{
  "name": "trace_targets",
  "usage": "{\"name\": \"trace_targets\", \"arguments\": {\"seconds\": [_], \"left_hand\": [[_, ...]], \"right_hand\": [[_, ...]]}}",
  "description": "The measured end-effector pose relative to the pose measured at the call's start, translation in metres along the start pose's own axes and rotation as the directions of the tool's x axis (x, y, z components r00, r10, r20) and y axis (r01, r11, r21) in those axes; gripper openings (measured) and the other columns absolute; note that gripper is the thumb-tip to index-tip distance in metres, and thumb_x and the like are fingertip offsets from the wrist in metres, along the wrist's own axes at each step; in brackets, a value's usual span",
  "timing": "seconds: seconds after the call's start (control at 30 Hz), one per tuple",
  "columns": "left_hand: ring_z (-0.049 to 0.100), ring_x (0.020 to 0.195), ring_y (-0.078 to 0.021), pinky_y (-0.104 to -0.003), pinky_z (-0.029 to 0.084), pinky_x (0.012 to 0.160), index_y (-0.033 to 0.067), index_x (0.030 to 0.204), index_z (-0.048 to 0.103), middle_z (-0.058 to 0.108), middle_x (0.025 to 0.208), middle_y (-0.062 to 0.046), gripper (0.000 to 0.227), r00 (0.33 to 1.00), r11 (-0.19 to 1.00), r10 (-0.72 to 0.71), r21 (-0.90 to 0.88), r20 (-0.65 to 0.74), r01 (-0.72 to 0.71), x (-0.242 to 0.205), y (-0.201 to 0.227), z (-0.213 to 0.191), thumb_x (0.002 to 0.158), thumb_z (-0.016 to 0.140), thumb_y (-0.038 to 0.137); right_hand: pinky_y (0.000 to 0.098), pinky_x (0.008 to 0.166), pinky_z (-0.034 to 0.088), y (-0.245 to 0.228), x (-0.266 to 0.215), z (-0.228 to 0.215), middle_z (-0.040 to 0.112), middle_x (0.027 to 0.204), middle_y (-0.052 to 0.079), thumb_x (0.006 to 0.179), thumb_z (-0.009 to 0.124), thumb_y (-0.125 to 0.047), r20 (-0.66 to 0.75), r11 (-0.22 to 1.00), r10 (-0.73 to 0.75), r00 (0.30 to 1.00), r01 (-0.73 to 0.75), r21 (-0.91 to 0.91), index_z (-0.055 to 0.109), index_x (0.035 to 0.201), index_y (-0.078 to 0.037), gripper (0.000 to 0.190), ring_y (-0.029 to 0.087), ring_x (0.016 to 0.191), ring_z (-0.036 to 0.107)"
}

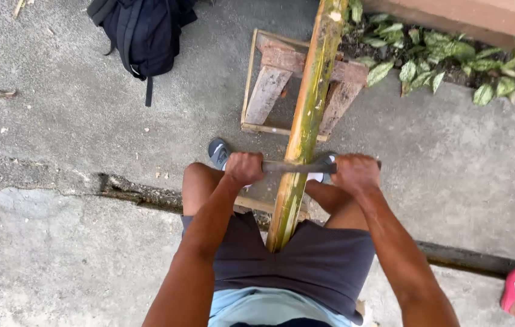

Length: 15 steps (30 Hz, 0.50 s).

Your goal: The recorder uses a large knife to strip the outer layer and knots from a bamboo pole.

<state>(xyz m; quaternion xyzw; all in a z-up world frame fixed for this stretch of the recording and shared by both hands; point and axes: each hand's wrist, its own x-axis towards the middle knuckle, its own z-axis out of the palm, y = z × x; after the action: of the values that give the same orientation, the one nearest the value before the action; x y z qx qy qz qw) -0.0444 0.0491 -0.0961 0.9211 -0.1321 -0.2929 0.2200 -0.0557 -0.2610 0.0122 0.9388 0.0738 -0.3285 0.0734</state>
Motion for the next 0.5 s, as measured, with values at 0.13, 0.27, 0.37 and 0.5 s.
{"name": "trace_targets", "arguments": {"seconds": [0.13,0.27,0.37,0.5], "left_hand": [[0.074,0.068,-0.0302,-0.049,0.059,0.067,0.0084,0.087,0.071,0.074,0.08,-0.015,0.029,1.0,0.998,0.014,0.058,0.003,-0.015,-0.016,0.02,-0.026,0.089,0.063,0.036],[0.075,0.067,-0.0302,-0.049,0.06,0.064,0.0086,0.087,0.071,0.075,0.08,-0.016,0.034,0.999,0.999,-0.023,0.029,0.046,0.022,-0.04,0.019,-0.008,0.096,0.059,0.04],[0.073,0.07,-0.035,-0.051,0.058,0.066,0.0097,0.087,0.072,0.074,0.081,-0.019,0.03,0.999,1.0,0.024,0.019,-0.044,-0.023,-0.049,0.014,0.01,0.085,0.069,0.04],[0.074,0.073,-0.0354,-0.052,0.058,0.065,0.0104,0.09,0.074,0.075,0.082,-0.018,0.022,0.96,0.973,0.191,0.166,-0.204,-0.159,0.015,-0.024,0.035,0.082,0.071,0.03]], "right_hand": [[0.0444,0.071,0.059,0.007,-0.001,0.008,0.073,0.08,0.01,0.072,0.068,-0.025,-0.459,0.98,-0.118,0.881,0.177,0.087,0.072,0.079,-0.011,0.016,0.027,0.073,0.071],[0.043,0.072,0.059,-0.001,-0.021,0.013,0.071,0.077,0.009,0.077,0.069,-0.024,-0.16,0.996,-0.059,0.985,0.069,0.058,0.072,0.082,-0.012,0.013,0.025,0.071,0.072],[0.0419,0.074,0.059,-0.003,-0.032,0.032,0.071,0.079,0.008,0.078,0.07,-0.026,-0.13,0.997,-0.057,0.99,0.064,0.047,0.072,0.085,-0.013,0.015,0.024,0.075,0.072],[0.0435,0.068,0.059,0.014,0.02,0.008,0.072,0.082,0.01,0.074,0.073,-0.028,-0.17,0.996,-0.076,0.983,0.084,0.037,0.074,0.088,-0.014,0.02,0.026,0.076,0.072]]}}
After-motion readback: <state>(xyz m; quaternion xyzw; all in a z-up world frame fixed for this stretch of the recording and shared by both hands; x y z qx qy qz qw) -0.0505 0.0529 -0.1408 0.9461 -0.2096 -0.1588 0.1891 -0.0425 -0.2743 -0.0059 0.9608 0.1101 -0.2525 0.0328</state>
